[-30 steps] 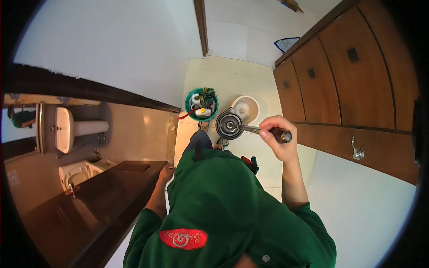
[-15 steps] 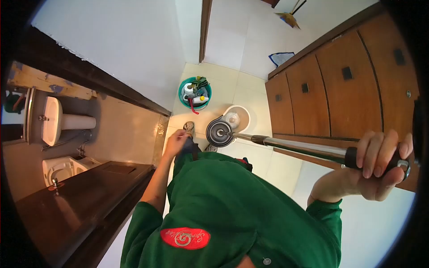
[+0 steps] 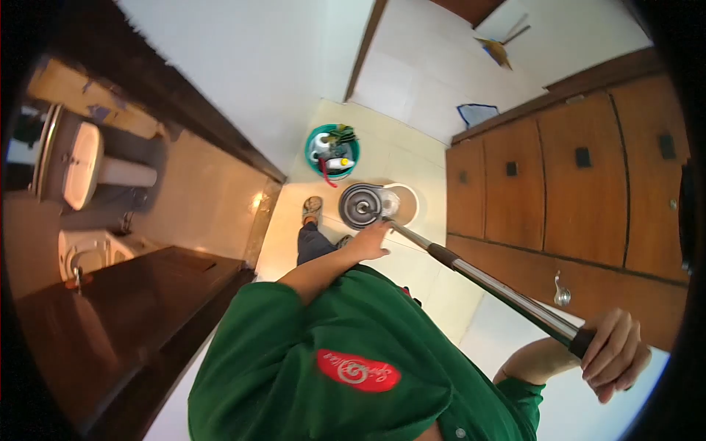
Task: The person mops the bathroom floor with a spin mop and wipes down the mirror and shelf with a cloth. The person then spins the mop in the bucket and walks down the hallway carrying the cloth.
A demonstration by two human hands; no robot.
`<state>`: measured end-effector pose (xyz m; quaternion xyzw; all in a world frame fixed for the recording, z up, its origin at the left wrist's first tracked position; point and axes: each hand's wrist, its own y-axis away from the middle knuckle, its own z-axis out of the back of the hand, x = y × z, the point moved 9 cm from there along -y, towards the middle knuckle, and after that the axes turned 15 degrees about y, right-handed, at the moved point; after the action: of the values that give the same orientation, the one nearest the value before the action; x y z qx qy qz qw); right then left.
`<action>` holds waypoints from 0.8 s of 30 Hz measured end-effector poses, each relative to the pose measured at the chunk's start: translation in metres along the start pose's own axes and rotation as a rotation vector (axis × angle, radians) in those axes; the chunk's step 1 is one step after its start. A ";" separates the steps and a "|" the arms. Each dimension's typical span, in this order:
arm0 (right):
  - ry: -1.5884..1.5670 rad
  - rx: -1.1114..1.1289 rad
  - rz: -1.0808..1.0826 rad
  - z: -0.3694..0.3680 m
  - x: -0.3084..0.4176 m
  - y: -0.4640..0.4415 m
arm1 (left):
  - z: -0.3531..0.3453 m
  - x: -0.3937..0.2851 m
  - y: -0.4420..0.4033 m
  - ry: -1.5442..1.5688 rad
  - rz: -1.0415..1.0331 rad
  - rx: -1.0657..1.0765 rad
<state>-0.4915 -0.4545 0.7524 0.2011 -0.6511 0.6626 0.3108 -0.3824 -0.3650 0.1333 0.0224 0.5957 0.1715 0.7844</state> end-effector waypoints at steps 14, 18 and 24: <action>-0.347 0.427 0.331 -0.068 0.099 -0.086 | 0.019 -0.072 -0.010 0.034 -0.295 -0.007; -0.113 0.022 0.387 0.000 0.139 -0.101 | 0.028 -0.085 0.003 -0.033 -0.349 -0.024; 0.262 0.096 -0.122 -0.038 0.090 -0.122 | 0.072 -0.044 0.044 0.015 -0.336 -0.094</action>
<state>-0.4697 -0.4085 0.9001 0.1665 -0.5591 0.6935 0.4229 -0.3350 -0.3246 0.2055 -0.1152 0.5884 0.0659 0.7976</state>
